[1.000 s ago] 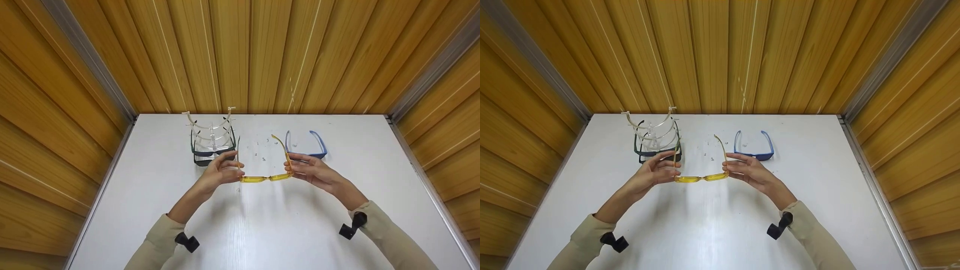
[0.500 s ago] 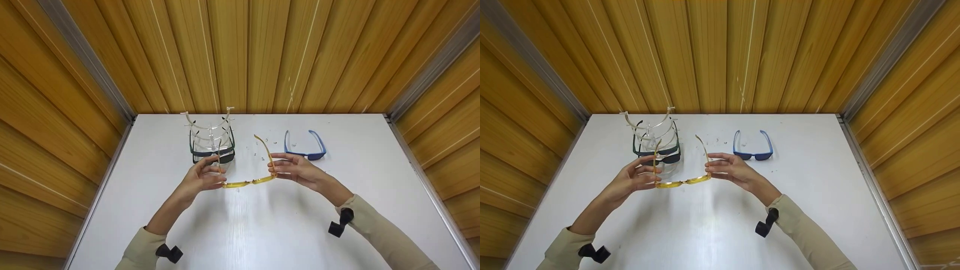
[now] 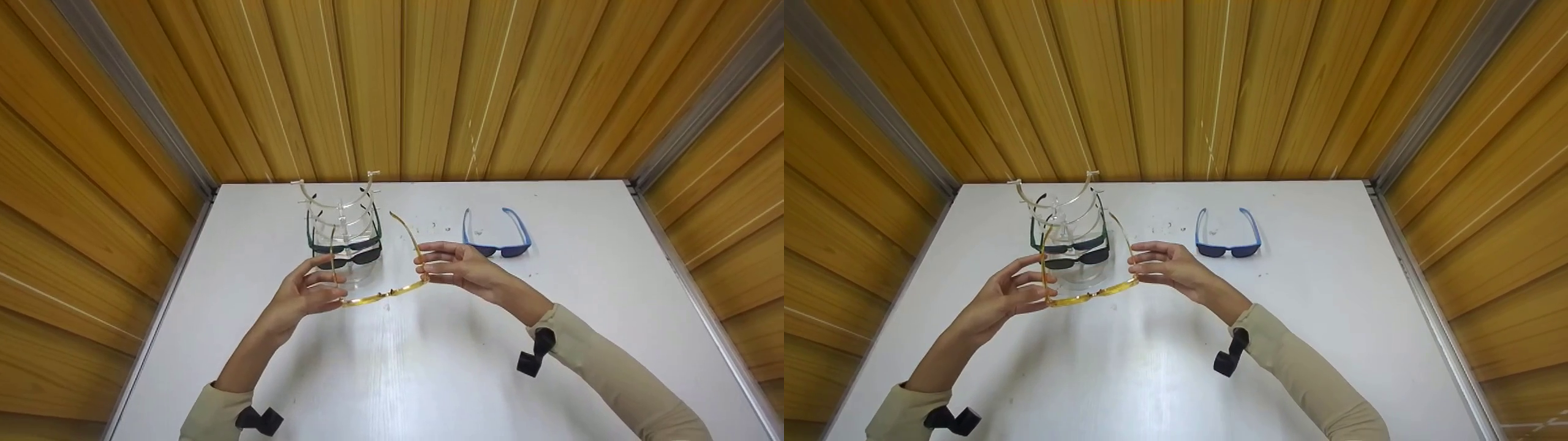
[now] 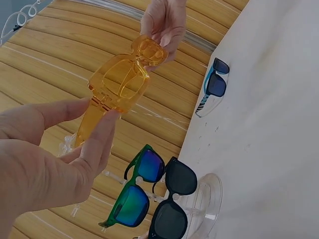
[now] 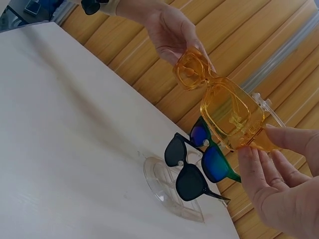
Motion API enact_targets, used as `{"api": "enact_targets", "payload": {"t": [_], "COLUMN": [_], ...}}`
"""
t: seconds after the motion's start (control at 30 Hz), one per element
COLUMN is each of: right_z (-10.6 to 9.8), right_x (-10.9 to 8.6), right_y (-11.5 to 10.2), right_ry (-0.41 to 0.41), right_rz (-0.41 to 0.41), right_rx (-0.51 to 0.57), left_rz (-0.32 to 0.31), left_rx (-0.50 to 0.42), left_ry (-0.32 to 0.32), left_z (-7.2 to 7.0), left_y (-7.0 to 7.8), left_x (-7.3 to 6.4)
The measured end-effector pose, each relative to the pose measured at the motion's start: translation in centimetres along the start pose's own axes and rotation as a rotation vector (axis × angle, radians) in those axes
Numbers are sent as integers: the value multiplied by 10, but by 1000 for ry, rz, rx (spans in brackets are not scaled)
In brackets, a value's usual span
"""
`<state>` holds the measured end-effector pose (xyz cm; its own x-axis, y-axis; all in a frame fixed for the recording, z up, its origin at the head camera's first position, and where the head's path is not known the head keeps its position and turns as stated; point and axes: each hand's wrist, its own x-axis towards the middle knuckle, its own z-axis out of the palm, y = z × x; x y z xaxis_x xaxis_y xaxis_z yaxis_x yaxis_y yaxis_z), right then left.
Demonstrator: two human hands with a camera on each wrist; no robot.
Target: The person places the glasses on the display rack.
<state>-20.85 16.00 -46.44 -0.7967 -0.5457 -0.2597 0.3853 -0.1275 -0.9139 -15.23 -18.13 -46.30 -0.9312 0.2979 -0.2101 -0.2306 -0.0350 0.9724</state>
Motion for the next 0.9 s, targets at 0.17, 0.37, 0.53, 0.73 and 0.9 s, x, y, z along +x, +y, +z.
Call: {"api": "enact_targets", "payload": {"t": [0.17,0.37,0.53,0.73,0.9], "right_z": [10,16,21,26,30], "right_x": [8,17,26,35,45], "right_y": [0,0,-2,-7,-14], "right_ry": [17,40,43,56,92], "right_rz": [-5,-7,-17,-31,-40], "right_rx": [-4,12,3,4,6], "left_rz": [4,-19,-42,-24,-6], "left_rx": [5,33,56,68,67], "left_ry": [18,61,109,114,112], "left_z": [-7,-14,-23,-37,-48], "left_y": [1,7,14,22,32], "left_x": [-4,-3,4,17,31]}}
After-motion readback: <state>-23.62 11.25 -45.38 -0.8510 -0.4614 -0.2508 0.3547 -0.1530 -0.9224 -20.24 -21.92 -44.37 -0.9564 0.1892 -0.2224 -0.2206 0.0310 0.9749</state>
